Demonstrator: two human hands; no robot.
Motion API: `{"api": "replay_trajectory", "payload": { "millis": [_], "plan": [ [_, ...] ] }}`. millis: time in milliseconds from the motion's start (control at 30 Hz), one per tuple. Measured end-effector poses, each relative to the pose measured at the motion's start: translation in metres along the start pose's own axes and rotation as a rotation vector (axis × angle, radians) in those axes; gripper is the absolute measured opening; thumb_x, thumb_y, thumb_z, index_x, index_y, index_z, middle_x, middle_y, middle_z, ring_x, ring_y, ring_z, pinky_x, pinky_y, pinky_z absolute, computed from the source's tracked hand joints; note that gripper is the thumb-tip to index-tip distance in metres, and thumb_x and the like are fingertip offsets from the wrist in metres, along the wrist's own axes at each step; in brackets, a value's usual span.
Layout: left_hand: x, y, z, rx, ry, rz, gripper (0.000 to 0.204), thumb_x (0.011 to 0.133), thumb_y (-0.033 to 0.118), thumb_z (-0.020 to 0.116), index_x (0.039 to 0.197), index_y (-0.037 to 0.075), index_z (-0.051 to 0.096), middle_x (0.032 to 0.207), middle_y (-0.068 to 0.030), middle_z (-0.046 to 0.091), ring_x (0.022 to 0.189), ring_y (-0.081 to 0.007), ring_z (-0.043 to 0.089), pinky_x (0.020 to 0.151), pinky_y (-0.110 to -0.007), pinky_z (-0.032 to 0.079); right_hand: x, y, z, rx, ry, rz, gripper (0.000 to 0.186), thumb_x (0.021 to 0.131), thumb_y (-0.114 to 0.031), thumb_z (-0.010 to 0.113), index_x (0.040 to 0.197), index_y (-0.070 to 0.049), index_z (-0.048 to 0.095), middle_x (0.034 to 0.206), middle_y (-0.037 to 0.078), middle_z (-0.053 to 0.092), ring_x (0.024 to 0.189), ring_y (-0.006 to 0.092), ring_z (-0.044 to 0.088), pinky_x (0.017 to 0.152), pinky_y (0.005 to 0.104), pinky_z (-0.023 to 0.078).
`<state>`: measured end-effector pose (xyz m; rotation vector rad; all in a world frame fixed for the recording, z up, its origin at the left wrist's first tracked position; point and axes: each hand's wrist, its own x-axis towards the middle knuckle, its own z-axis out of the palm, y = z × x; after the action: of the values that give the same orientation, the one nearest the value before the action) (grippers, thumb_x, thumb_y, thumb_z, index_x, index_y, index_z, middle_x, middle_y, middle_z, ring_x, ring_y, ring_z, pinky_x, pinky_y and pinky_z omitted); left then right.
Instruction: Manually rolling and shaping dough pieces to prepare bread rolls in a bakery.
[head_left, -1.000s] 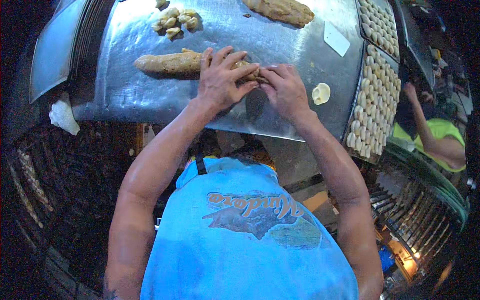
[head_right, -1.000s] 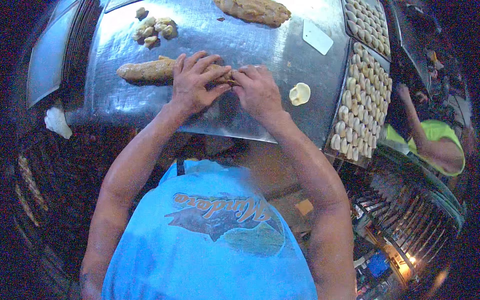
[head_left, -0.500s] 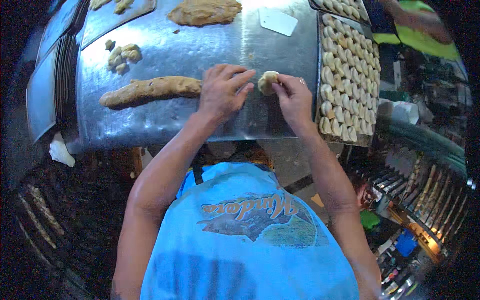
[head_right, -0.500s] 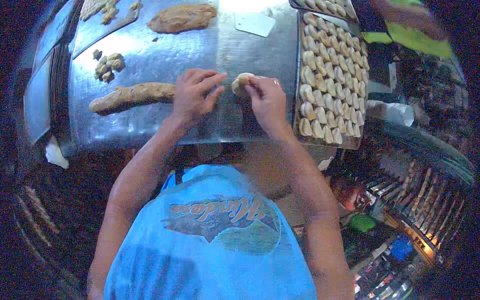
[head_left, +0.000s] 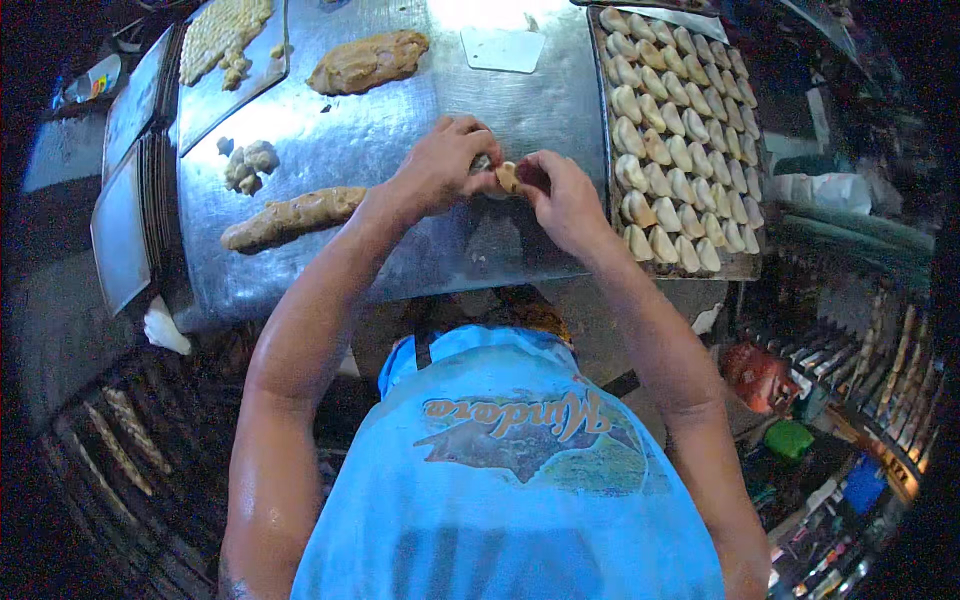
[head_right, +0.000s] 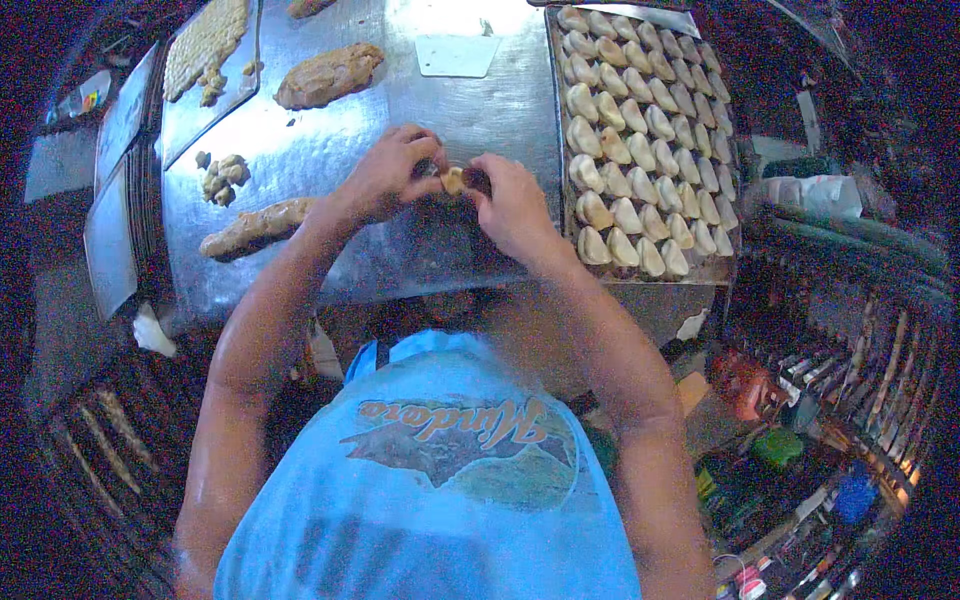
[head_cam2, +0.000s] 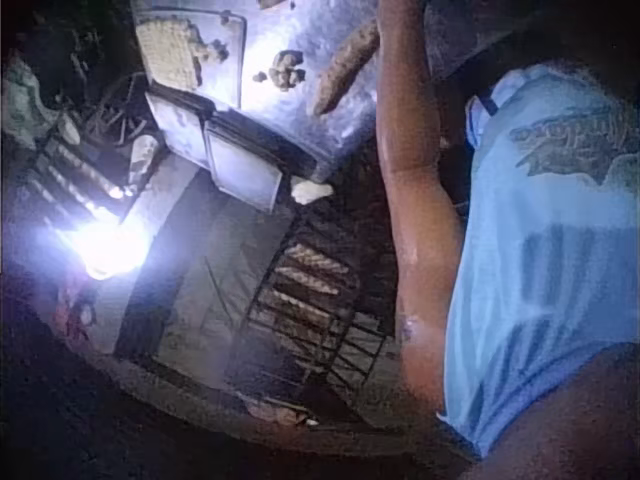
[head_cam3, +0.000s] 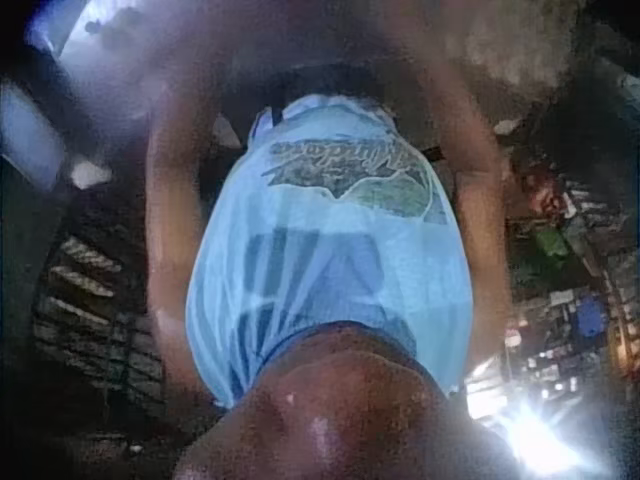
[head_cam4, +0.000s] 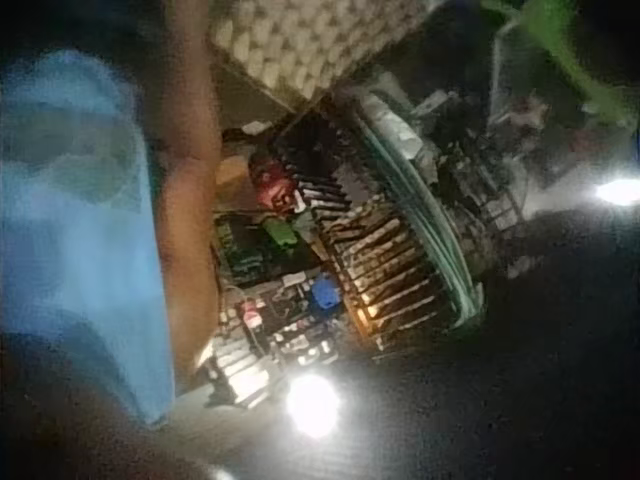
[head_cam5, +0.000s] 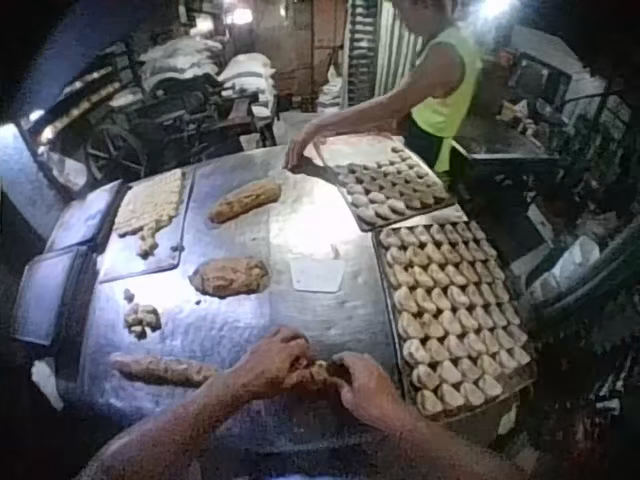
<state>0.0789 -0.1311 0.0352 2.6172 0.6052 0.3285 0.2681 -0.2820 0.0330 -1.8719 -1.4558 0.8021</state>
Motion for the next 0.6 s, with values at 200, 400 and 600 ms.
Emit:
{"api": "replay_trajectory", "payload": {
  "millis": [200, 400, 600],
  "plan": [
    [-0.015, 0.009, -0.012, -0.424, -0.201, -0.083, 0.037, 0.089, 0.016, 0.075, 0.125, 0.011, 0.074, 0.118, -0.0183, 0.069, 0.117, -0.0386, 0.062, 0.102, -0.049, 0.049, -0.014, -0.020, 0.018, -0.065, 0.078, -0.003, 0.037, 0.088, -0.006, 0.077, 0.124, -0.004, 0.068, 0.117, 0.015, 0.067, 0.120, 0.0374, 0.060, 0.106, 0.0473, 0.048],
    [-0.029, 0.012, -0.020, -0.824, -0.090, -0.274, 0.033, 0.093, 0.011, 0.074, 0.125, 0.002, 0.074, 0.113, -0.0131, 0.077, 0.102, -0.0231, 0.072, 0.097, -0.038, 0.055, -0.020, -0.033, 0.025, -0.159, 0.221, -0.060, 0.042, 0.092, 0.000, 0.074, 0.133, -0.003, 0.067, 0.121, 0.014, 0.074, 0.114, 0.0278, 0.071, 0.102, 0.0400, 0.055],
    [-0.036, 0.010, -0.011, -1.245, -0.017, -0.266, 0.034, 0.097, 0.007, 0.073, 0.128, -0.006, 0.070, 0.113, -0.0105, 0.077, 0.100, -0.0143, 0.071, 0.091, -0.031, 0.059, -0.022, -0.050, 0.034, 0.526, 0.223, 0.177, 0.043, 0.095, -0.003, 0.077, 0.137, 0.000, 0.071, 0.122, 0.009, 0.078, 0.109, 0.0116, 0.070, 0.095, 0.0303, 0.057]
  ]
}}
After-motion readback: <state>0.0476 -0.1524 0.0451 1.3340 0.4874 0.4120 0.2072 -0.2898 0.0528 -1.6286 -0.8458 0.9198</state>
